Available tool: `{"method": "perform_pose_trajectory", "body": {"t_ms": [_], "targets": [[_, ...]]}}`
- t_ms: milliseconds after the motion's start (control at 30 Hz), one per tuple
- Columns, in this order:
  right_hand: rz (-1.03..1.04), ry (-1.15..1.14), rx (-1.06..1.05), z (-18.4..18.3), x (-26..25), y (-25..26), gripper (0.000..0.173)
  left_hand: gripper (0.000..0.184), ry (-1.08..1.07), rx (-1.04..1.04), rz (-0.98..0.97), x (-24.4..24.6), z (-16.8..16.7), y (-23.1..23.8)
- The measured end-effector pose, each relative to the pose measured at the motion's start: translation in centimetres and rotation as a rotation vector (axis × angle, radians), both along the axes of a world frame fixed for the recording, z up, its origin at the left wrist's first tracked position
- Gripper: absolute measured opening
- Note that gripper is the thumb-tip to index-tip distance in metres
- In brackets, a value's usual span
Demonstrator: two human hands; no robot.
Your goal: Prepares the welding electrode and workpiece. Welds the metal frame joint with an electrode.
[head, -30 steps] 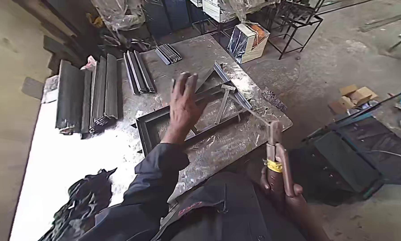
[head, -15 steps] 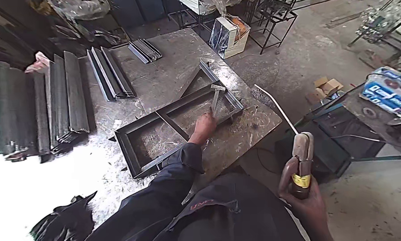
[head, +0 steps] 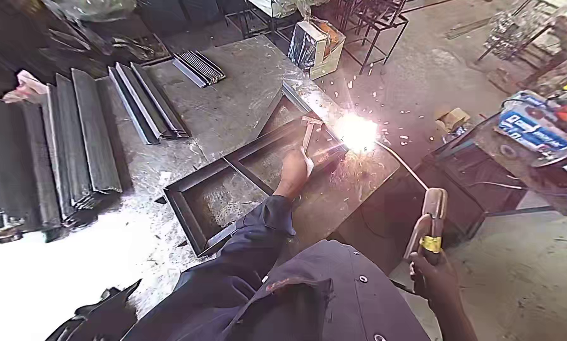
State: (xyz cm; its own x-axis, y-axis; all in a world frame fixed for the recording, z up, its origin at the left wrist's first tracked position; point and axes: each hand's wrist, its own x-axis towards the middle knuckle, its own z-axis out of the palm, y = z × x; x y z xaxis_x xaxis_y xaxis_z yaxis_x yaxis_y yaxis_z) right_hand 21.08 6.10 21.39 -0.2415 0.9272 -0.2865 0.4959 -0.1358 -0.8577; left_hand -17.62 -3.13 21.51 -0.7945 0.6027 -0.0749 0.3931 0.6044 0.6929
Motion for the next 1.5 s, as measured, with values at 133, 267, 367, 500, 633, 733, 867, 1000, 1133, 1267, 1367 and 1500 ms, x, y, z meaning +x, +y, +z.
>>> {"method": "perform_pose_trajectory", "body": {"t_ms": [133, 267, 367, 500, 633, 733, 867, 1000, 1133, 1267, 1367, 1500], "targets": [[-0.026, 0.275, -0.116, -1.1, -0.1, -0.7, 0.048, 0.032, -0.195, -0.125, -0.034, 0.4, 4.8, 0.0], [-0.005, 0.116, 0.017, 2.1, -1.7, -2.4, 0.079, 0.032, -0.163, -0.039, 0.055, -0.1, 1.9, 0.8], [0.165, -0.022, 0.258, 5.6, -3.0, -2.9, 0.099, 0.034, -0.163, 0.122, 0.098, 0.3, 0.0, 0.5], [0.483, -0.264, 0.667, 8.7, -4.7, -2.3, 0.100, 0.037, -0.194, 0.071, 0.128, -0.3, 0.4, 1.5], [0.699, -0.462, 0.944, 8.6, -6.1, -0.9, 0.096, 0.036, -0.212, 0.060, 0.138, -0.6, 0.5, 1.6], [0.742, -0.561, 1.128, 7.9, -6.8, -0.5, 0.095, 0.036, -0.208, 0.059, 0.108, -0.9, 0.4, 1.5], [0.736, -0.606, 1.168, 7.5, -7.5, -0.3, 0.096, 0.037, -0.214, 0.032, 0.071, -1.3, 0.3, 1.4], [0.720, -0.622, 1.149, 7.3, -8.1, 0.2, 0.098, 0.035, -0.206, 0.047, 0.045, -1.1, 0.8, 0.9], [0.710, -0.622, 1.164, 7.1, -8.7, 0.3, 0.098, 0.033, -0.208, 0.106, 0.026, -0.7, 0.7, -0.2], [0.706, -0.610, 1.134, 6.9, -9.3, 0.2, 0.098, 0.035, -0.203, 0.079, 0.039, -1.2, 0.8, 0.3], [0.703, -0.619, 1.095, 6.6, -9.5, 0.0, 0.098, 0.038, -0.211, 0.019, 0.041, -2.0, 0.4, 1.1], [0.703, -0.631, 1.099, 6.6, -9.8, -0.1, 0.098, 0.037, -0.211, 0.020, 0.055, -2.1, 0.4, 1.3]]}}
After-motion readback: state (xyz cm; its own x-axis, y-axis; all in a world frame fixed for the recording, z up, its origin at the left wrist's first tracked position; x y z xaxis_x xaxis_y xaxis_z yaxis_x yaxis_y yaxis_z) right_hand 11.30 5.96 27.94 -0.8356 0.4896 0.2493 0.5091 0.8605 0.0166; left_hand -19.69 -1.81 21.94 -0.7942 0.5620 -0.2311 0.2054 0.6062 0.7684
